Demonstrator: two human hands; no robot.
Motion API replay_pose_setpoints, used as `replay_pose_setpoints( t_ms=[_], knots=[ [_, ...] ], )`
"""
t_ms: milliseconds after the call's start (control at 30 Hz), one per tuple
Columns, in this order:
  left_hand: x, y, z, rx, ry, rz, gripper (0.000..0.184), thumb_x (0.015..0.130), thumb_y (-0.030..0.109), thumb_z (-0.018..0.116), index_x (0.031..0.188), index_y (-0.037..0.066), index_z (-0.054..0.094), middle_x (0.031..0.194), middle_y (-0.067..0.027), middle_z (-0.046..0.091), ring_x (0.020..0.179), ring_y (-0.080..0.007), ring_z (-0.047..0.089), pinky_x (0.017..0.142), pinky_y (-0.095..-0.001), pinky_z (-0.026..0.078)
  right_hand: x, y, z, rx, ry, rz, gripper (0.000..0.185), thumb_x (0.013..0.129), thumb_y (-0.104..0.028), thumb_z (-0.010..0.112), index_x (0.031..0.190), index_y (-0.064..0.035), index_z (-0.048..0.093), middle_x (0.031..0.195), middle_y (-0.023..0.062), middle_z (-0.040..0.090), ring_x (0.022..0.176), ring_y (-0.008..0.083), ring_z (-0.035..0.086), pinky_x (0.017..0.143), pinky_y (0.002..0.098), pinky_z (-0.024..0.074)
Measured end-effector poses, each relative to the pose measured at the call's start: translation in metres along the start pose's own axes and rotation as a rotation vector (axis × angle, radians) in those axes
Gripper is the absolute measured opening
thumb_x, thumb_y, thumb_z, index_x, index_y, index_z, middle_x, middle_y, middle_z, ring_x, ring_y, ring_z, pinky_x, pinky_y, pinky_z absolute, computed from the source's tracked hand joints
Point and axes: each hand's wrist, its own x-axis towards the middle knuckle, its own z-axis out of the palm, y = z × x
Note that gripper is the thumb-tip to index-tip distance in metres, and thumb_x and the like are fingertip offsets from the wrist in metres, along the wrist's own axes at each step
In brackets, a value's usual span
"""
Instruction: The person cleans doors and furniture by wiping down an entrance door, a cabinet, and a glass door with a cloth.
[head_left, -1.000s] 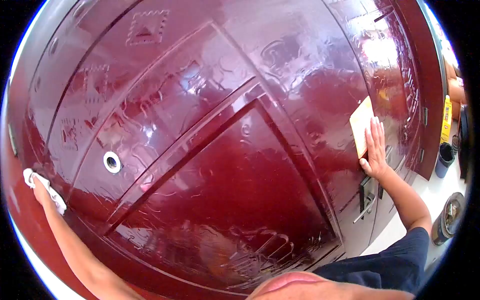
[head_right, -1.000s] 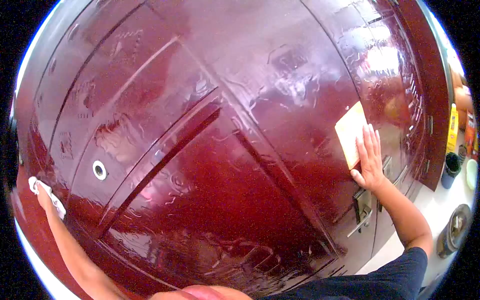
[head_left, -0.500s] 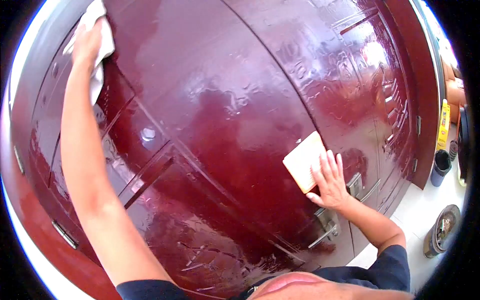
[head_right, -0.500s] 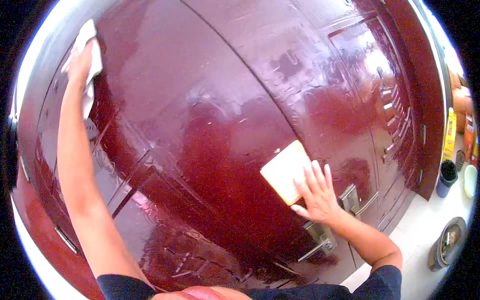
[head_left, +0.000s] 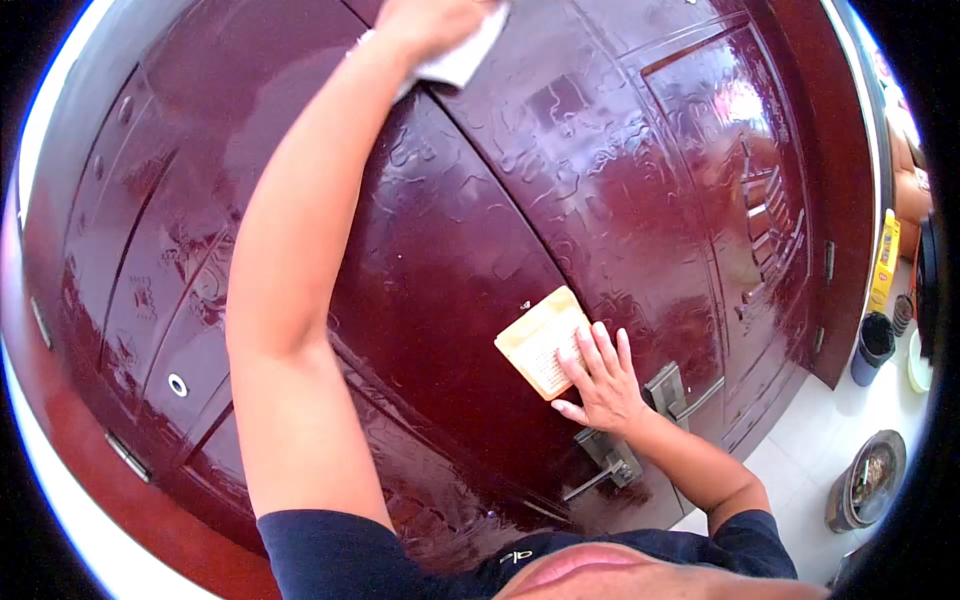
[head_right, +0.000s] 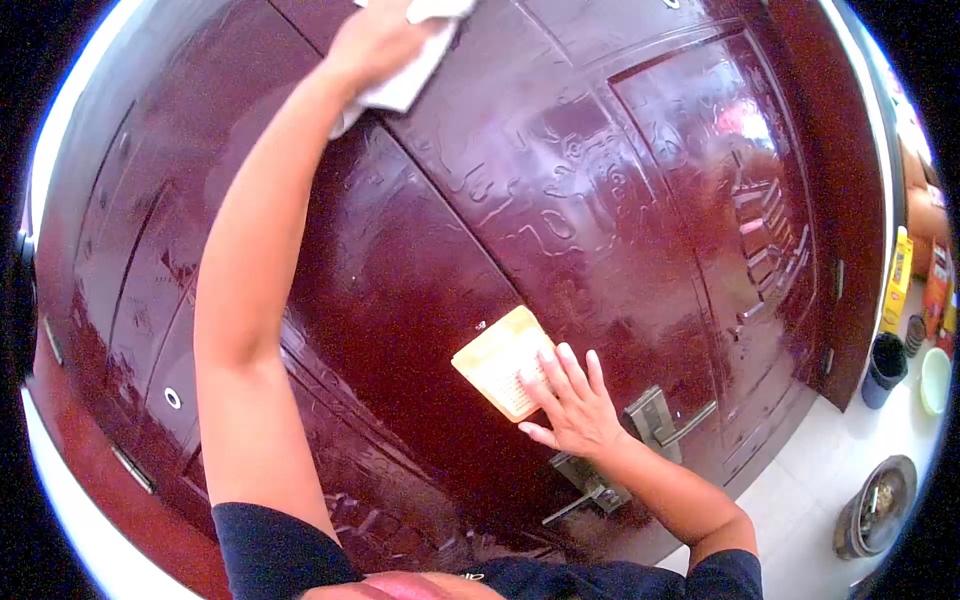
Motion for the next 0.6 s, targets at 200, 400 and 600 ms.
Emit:
replay_pose_setpoints(
  t_ms=[200,400,600],
  knots=[
    [-0.160,-0.021,0.015,0.199,-0.087,0.413,0.055,0.090,0.027,0.060,0.137,0.001,0.051,0.150,-0.0164,0.044,0.140,-0.0320,0.040,0.115,-0.0421,0.033,0.000,0.000,0.001,0.029,-0.024,0.018,0.070,0.088,-0.064,0.054,0.141,-0.0177,0.050,0.153,0.0201,0.034,0.144,0.0412,0.026,0.117,0.0624,0.0127],
    [-0.169,-0.076,-0.041,0.162,0.007,0.032,0.052,0.094,0.025,0.056,0.141,0.005,0.048,0.149,-0.0175,0.045,0.138,-0.0298,0.043,0.112,-0.0369,0.035,-0.003,0.003,0.006,-0.014,0.007,-0.032,0.077,0.090,-0.065,0.049,0.146,-0.0108,0.043,0.156,0.0250,0.025,0.146,0.0449,0.020,0.116,0.0641,0.0117],
    [-0.100,-0.171,-0.074,0.533,0.392,-0.064,0.058,0.099,0.037,0.050,0.148,0.009,0.040,0.152,-0.0156,0.042,0.142,-0.0323,0.037,0.115,-0.0390,0.030,-0.003,0.004,0.005,-0.002,-0.003,-0.035,0.077,0.090,-0.064,0.049,0.146,-0.0108,0.043,0.155,0.0254,0.027,0.145,0.0455,0.021,0.116,0.0642,0.0120]
  ],
)
